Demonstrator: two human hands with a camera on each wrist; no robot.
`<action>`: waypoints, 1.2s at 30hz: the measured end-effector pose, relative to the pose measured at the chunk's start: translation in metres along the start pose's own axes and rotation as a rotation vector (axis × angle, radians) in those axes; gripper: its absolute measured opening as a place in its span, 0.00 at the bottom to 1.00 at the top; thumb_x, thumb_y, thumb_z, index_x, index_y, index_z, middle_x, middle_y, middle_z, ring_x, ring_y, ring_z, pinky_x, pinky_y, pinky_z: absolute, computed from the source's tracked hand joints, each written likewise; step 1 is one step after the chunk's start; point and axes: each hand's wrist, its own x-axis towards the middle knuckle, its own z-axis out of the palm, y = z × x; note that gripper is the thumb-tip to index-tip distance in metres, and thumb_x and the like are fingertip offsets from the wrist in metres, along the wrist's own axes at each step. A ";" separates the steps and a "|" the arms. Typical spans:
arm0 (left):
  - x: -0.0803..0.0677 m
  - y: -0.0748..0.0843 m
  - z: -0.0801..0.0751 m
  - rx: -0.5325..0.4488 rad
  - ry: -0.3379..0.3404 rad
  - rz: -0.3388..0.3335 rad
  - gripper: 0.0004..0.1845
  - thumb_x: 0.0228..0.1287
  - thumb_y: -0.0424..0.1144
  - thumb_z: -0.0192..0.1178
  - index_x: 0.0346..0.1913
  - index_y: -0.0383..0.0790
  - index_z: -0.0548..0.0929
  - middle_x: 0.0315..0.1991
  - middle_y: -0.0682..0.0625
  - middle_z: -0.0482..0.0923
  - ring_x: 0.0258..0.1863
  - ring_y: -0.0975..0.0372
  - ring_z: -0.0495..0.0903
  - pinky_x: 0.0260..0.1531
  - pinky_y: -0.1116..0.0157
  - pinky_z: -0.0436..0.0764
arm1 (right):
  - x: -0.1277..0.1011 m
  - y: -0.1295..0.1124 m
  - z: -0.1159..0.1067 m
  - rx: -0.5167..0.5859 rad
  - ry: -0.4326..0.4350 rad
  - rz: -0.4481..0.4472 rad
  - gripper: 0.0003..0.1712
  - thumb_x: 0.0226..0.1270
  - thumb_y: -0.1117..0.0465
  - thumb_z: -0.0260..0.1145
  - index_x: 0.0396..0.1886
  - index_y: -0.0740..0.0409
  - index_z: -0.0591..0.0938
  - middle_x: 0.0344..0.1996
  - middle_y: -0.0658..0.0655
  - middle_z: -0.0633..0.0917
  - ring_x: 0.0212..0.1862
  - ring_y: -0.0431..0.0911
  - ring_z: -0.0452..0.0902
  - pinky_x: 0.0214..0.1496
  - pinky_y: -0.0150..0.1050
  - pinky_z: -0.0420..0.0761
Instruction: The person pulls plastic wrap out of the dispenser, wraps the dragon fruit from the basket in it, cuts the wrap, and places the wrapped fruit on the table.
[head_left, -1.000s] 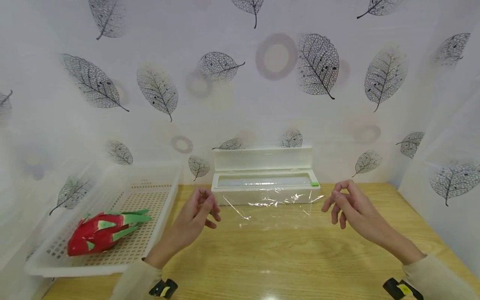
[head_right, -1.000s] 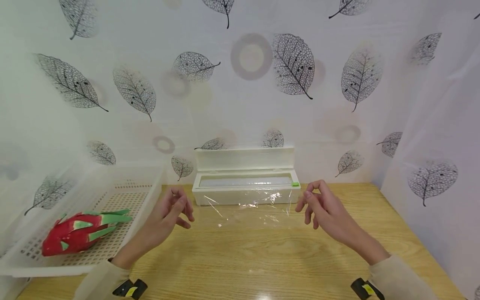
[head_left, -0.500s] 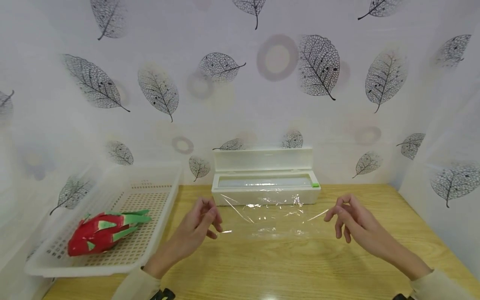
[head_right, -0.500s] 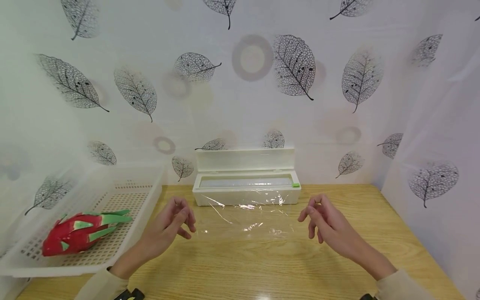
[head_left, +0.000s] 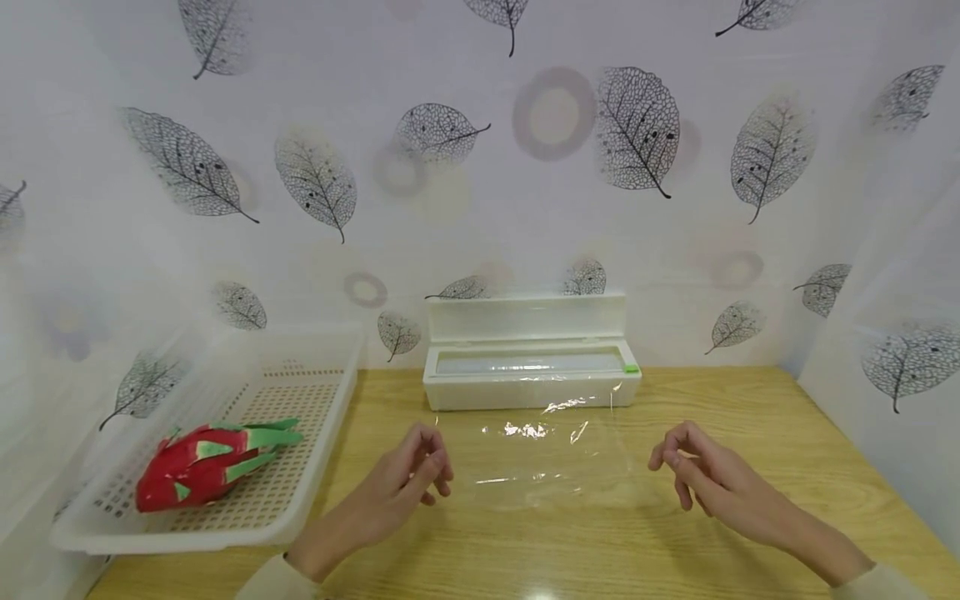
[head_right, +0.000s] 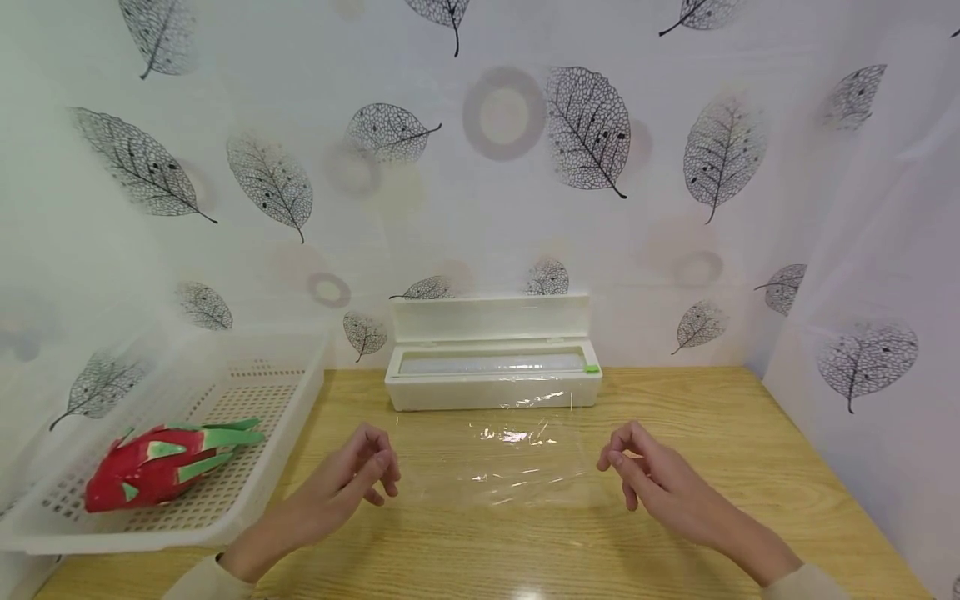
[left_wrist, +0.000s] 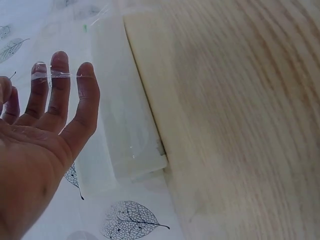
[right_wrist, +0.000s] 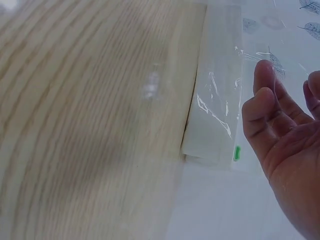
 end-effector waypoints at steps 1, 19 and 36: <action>-0.001 -0.001 0.000 0.010 -0.004 0.003 0.10 0.84 0.43 0.42 0.52 0.39 0.67 0.45 0.35 0.79 0.39 0.53 0.85 0.39 0.55 0.89 | -0.001 0.000 0.000 -0.004 -0.003 0.005 0.06 0.83 0.69 0.45 0.47 0.57 0.68 0.46 0.45 0.81 0.23 0.46 0.75 0.17 0.33 0.73; -0.012 -0.010 0.001 0.033 0.031 -0.059 0.13 0.84 0.46 0.42 0.52 0.39 0.69 0.44 0.46 0.81 0.46 0.61 0.85 0.49 0.61 0.85 | -0.013 0.006 0.000 0.014 0.006 0.052 0.05 0.83 0.68 0.47 0.46 0.58 0.70 0.45 0.50 0.81 0.23 0.45 0.76 0.17 0.34 0.72; -0.030 -0.026 -0.005 0.192 -0.039 0.037 0.09 0.81 0.46 0.51 0.50 0.44 0.76 0.51 0.47 0.78 0.51 0.69 0.77 0.52 0.67 0.81 | -0.024 0.019 -0.002 -0.010 -0.142 -0.099 0.12 0.72 0.73 0.61 0.44 0.52 0.78 0.39 0.52 0.82 0.26 0.40 0.76 0.22 0.30 0.76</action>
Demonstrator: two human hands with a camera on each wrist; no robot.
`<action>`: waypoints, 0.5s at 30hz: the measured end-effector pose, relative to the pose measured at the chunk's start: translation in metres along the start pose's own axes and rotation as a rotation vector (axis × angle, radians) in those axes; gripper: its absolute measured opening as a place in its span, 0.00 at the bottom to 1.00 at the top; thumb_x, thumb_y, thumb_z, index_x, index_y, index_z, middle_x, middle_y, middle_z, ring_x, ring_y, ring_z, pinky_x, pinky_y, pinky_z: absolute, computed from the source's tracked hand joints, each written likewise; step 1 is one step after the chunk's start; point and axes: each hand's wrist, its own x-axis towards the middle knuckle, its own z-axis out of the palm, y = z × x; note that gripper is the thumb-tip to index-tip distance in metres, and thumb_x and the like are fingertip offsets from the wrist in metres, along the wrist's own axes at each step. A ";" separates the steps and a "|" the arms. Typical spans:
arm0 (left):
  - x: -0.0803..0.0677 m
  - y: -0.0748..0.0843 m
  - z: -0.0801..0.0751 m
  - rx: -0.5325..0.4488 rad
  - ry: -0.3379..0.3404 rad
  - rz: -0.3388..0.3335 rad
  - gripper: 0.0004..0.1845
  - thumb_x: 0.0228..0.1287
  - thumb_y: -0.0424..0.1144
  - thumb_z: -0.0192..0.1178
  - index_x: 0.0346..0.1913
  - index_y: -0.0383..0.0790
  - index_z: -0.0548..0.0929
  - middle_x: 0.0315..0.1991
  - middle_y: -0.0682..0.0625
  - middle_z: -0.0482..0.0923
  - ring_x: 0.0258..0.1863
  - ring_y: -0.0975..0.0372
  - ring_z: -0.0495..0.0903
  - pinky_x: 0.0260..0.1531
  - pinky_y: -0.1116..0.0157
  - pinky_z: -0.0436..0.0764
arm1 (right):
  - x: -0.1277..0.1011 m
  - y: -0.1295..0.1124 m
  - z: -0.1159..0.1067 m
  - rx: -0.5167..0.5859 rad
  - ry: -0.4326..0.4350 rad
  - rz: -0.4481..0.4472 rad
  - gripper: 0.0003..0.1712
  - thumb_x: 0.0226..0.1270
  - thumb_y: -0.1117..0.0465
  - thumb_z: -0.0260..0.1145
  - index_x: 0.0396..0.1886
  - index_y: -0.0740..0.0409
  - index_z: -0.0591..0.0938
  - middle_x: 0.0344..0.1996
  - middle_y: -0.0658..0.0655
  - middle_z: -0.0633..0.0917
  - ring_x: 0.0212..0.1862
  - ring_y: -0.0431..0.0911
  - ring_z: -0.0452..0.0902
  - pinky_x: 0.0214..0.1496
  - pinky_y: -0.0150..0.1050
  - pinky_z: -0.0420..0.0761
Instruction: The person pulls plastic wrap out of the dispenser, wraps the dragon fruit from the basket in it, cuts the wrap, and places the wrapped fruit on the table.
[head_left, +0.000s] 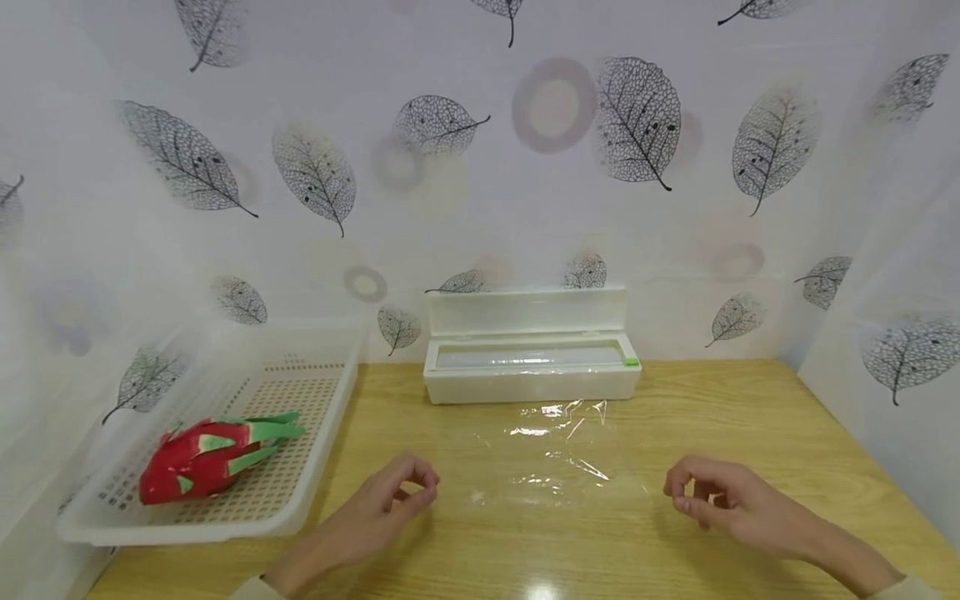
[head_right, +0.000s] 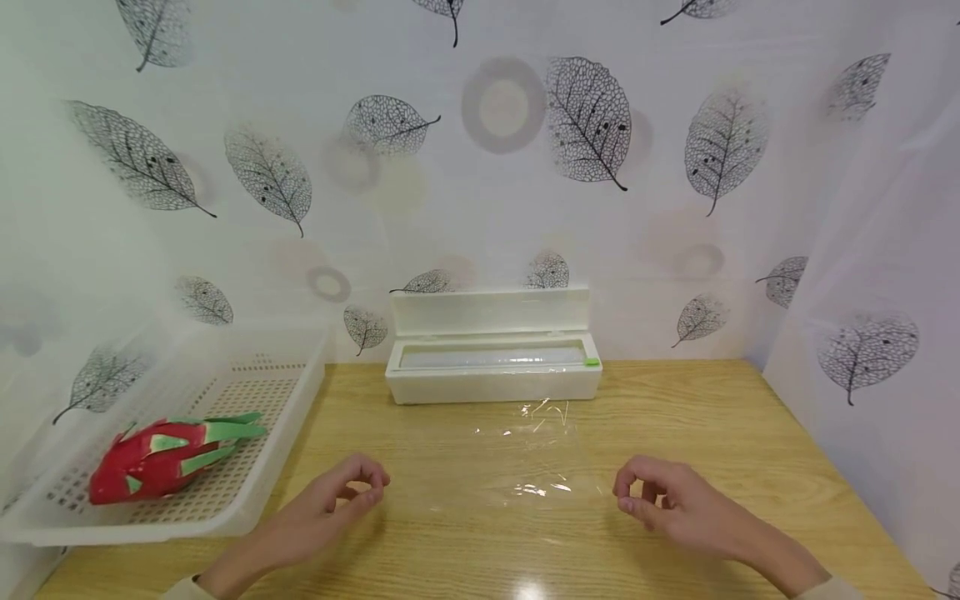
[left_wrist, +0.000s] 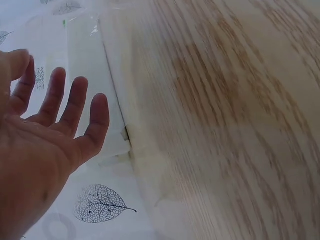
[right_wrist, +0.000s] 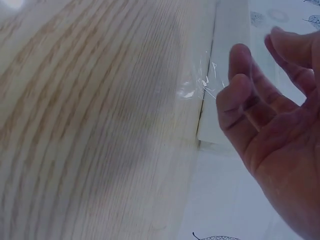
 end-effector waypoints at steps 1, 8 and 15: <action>-0.001 -0.001 0.000 0.005 -0.014 0.007 0.09 0.80 0.46 0.52 0.49 0.45 0.76 0.50 0.48 0.78 0.51 0.69 0.77 0.52 0.67 0.81 | 0.000 0.002 0.000 -0.009 -0.014 -0.020 0.13 0.71 0.74 0.62 0.44 0.51 0.78 0.38 0.51 0.82 0.26 0.39 0.76 0.22 0.29 0.74; -0.007 0.000 -0.002 0.082 -0.126 -0.002 0.03 0.77 0.49 0.56 0.42 0.60 0.78 0.53 0.55 0.78 0.55 0.66 0.76 0.53 0.63 0.80 | -0.005 0.007 0.004 -0.019 -0.139 -0.068 0.13 0.70 0.72 0.64 0.43 0.48 0.79 0.42 0.50 0.83 0.33 0.33 0.75 0.26 0.26 0.73; -0.012 0.001 -0.002 0.213 -0.221 0.024 0.05 0.75 0.54 0.57 0.38 0.64 0.80 0.57 0.57 0.74 0.60 0.62 0.74 0.59 0.58 0.79 | -0.008 0.005 0.011 -0.125 -0.173 -0.052 0.10 0.70 0.64 0.68 0.37 0.41 0.82 0.47 0.50 0.78 0.32 0.25 0.69 0.29 0.23 0.74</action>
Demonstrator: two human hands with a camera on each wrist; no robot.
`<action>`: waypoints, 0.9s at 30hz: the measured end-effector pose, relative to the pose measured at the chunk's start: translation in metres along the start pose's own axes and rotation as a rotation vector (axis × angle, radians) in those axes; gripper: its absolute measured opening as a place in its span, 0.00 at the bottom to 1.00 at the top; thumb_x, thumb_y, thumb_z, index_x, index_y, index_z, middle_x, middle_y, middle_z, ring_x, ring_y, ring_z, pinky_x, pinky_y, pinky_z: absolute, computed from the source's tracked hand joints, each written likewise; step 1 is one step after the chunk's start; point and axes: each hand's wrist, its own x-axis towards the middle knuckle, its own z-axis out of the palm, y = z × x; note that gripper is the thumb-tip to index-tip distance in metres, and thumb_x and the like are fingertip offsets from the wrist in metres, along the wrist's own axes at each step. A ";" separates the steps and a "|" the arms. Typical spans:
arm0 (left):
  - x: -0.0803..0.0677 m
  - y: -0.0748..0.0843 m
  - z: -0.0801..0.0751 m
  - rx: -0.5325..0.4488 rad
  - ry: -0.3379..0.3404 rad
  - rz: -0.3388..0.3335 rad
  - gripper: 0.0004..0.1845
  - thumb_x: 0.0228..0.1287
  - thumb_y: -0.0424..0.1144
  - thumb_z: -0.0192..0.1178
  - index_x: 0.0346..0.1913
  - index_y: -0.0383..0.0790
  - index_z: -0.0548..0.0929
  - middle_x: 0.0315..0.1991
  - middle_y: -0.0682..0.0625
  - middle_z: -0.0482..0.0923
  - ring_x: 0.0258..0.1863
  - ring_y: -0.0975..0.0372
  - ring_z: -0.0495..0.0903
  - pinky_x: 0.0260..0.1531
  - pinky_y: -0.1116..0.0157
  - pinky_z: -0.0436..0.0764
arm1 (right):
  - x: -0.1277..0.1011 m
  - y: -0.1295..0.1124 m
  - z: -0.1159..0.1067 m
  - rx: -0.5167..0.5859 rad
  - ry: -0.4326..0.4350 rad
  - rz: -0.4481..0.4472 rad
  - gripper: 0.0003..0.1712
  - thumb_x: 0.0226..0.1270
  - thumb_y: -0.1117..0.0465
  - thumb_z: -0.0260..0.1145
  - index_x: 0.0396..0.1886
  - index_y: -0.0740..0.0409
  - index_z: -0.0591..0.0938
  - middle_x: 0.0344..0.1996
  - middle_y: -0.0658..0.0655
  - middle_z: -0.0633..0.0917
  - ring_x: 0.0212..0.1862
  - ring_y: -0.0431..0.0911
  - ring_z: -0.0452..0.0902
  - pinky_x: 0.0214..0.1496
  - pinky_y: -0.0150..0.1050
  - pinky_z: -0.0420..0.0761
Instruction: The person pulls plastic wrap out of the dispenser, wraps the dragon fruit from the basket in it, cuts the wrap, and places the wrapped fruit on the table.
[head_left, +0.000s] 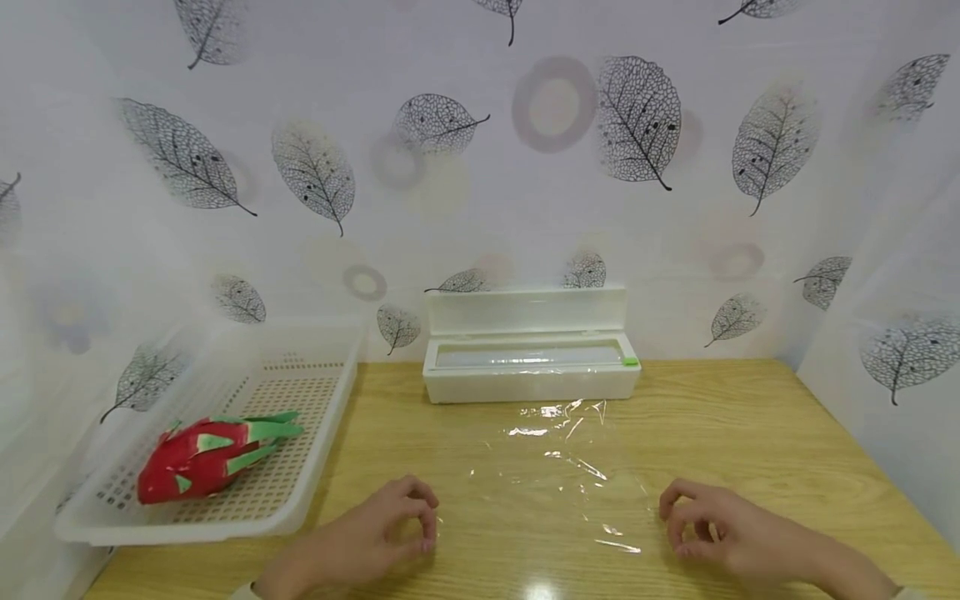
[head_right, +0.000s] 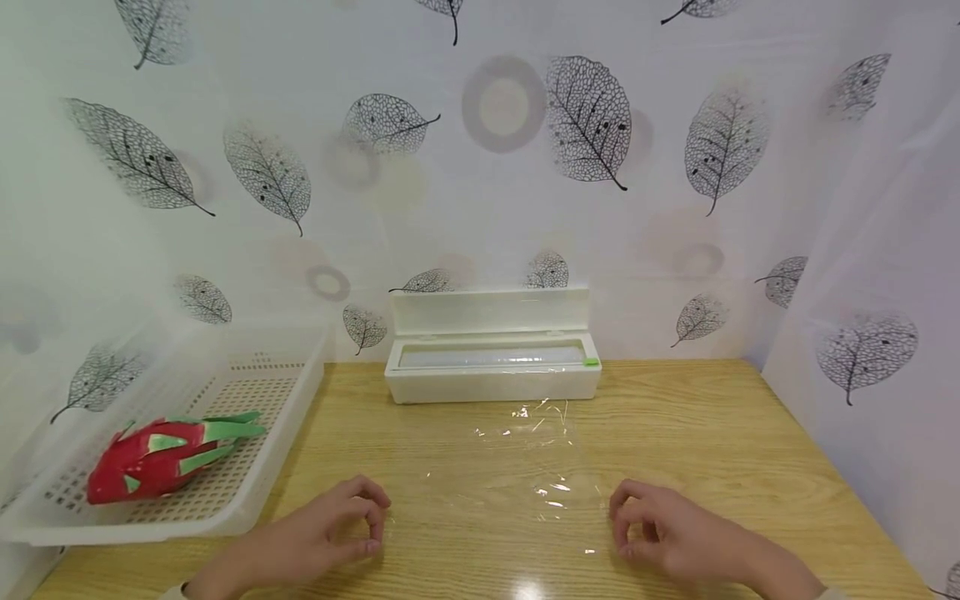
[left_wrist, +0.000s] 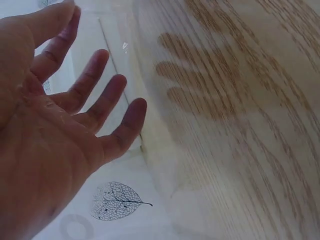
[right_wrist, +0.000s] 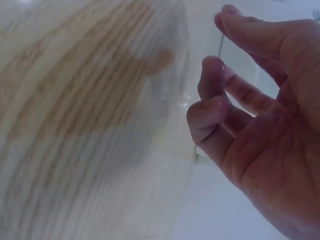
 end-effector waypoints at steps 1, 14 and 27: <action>-0.001 0.001 0.001 0.031 0.000 0.005 0.05 0.75 0.54 0.58 0.38 0.64 0.80 0.57 0.57 0.74 0.60 0.62 0.74 0.58 0.58 0.78 | -0.001 -0.001 0.001 -0.017 -0.003 0.004 0.09 0.70 0.63 0.68 0.37 0.40 0.83 0.48 0.50 0.77 0.31 0.24 0.68 0.29 0.23 0.73; -0.004 0.010 0.010 0.348 0.008 -0.033 0.05 0.67 0.50 0.65 0.33 0.68 0.82 0.54 0.59 0.75 0.53 0.61 0.74 0.47 0.53 0.76 | -0.004 -0.008 0.009 -0.066 -0.092 0.097 0.08 0.72 0.57 0.67 0.36 0.35 0.86 0.48 0.46 0.71 0.37 0.25 0.72 0.35 0.25 0.75; -0.004 0.019 0.015 0.483 0.033 -0.030 0.07 0.69 0.54 0.63 0.31 0.70 0.85 0.51 0.60 0.77 0.52 0.61 0.74 0.42 0.59 0.70 | 0.001 -0.010 0.015 -0.143 -0.024 0.134 0.13 0.75 0.53 0.65 0.27 0.33 0.83 0.42 0.39 0.73 0.37 0.25 0.69 0.35 0.24 0.71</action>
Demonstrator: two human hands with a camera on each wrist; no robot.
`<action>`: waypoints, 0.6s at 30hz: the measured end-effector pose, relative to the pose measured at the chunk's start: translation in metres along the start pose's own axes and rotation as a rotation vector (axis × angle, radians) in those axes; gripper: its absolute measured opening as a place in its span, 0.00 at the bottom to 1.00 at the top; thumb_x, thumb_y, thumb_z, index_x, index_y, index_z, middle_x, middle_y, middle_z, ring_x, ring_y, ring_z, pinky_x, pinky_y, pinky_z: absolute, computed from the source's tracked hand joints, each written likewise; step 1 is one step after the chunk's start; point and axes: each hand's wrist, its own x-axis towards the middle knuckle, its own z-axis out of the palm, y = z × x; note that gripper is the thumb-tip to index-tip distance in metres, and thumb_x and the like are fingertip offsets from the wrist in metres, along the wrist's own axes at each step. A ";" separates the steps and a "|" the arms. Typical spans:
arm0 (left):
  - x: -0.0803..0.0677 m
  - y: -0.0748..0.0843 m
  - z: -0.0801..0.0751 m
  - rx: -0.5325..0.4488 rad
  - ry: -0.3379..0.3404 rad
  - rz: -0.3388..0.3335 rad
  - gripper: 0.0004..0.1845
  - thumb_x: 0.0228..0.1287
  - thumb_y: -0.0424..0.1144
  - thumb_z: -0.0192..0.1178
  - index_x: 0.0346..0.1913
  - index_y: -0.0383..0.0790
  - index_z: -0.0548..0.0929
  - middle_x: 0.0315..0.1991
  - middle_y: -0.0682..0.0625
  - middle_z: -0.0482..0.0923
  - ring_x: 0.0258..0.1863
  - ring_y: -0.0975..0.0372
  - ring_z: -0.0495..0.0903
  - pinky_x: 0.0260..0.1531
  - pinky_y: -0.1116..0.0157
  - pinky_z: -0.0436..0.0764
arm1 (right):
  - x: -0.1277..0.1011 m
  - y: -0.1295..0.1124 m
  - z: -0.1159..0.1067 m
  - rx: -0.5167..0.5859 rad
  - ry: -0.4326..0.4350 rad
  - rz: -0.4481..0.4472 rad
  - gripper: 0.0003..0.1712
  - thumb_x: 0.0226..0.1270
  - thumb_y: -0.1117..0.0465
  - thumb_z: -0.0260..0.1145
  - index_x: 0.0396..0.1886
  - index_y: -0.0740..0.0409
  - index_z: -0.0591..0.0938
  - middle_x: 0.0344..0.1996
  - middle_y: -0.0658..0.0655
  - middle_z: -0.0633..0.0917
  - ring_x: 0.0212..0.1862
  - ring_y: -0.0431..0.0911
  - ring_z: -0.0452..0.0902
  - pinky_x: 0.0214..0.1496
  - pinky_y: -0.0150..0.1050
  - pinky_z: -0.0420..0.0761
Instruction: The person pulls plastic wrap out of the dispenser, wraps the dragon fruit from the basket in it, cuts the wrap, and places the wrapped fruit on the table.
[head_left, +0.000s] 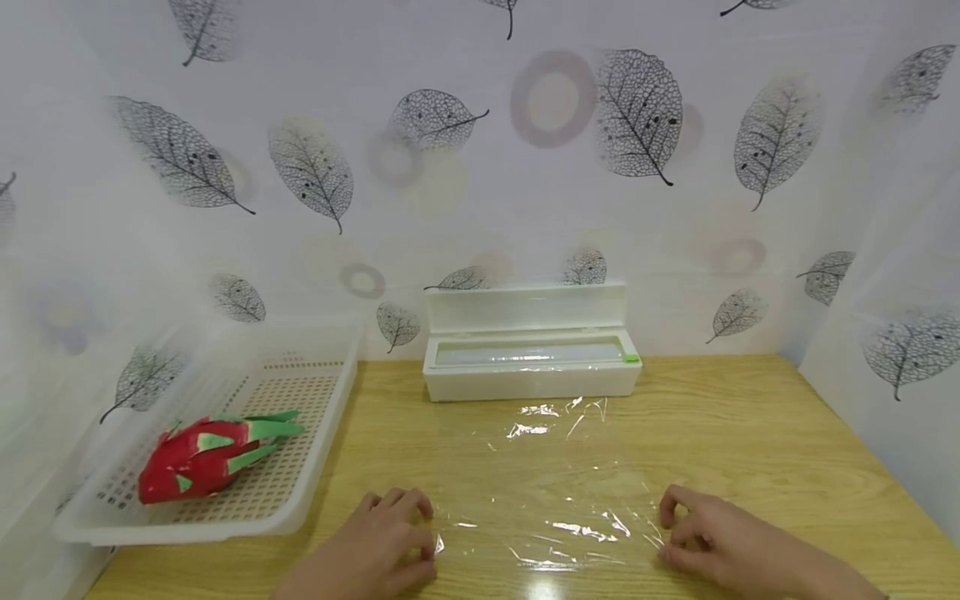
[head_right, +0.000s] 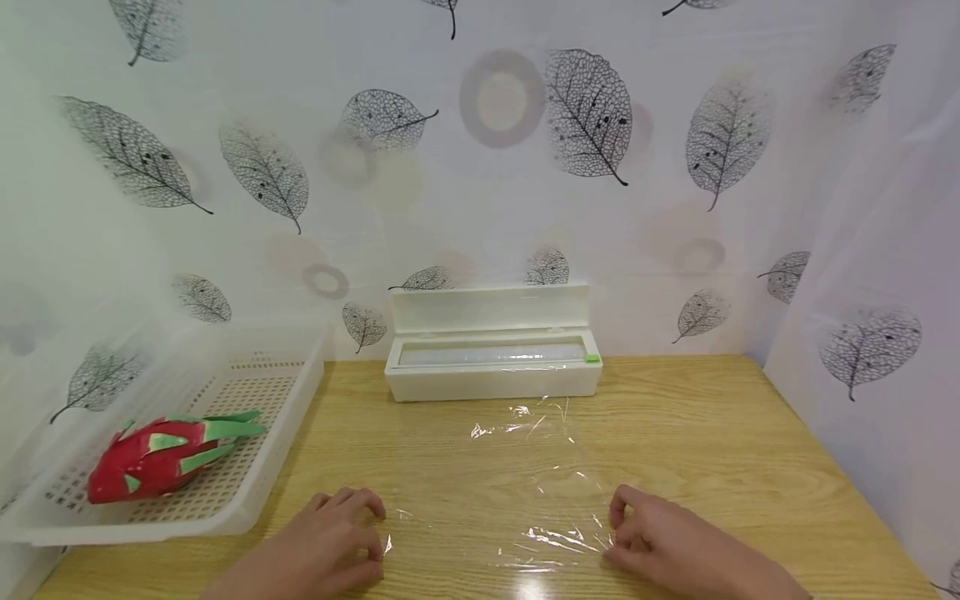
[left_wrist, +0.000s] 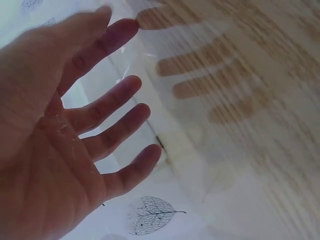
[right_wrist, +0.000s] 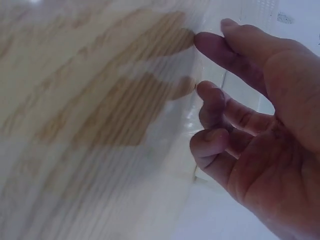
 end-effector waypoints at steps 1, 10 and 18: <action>0.000 0.001 0.000 0.007 0.005 -0.005 0.08 0.70 0.55 0.61 0.31 0.70 0.86 0.51 0.60 0.77 0.52 0.61 0.75 0.42 0.58 0.71 | 0.001 0.000 0.000 0.012 -0.007 0.014 0.13 0.74 0.53 0.66 0.27 0.32 0.83 0.42 0.39 0.73 0.37 0.25 0.70 0.35 0.24 0.72; 0.006 0.007 0.008 0.020 0.023 -0.083 0.08 0.68 0.51 0.64 0.28 0.63 0.84 0.49 0.57 0.79 0.47 0.61 0.78 0.41 0.56 0.74 | 0.002 -0.004 0.002 0.036 -0.074 0.108 0.09 0.68 0.48 0.71 0.27 0.34 0.81 0.40 0.39 0.71 0.31 0.24 0.69 0.31 0.25 0.73; 0.006 0.007 0.009 0.013 0.029 -0.171 0.14 0.58 0.51 0.70 0.22 0.60 0.75 0.49 0.56 0.78 0.46 0.59 0.78 0.39 0.52 0.76 | -0.002 -0.001 -0.001 -0.066 -0.045 0.107 0.15 0.61 0.45 0.75 0.23 0.36 0.77 0.34 0.36 0.69 0.31 0.25 0.64 0.29 0.25 0.70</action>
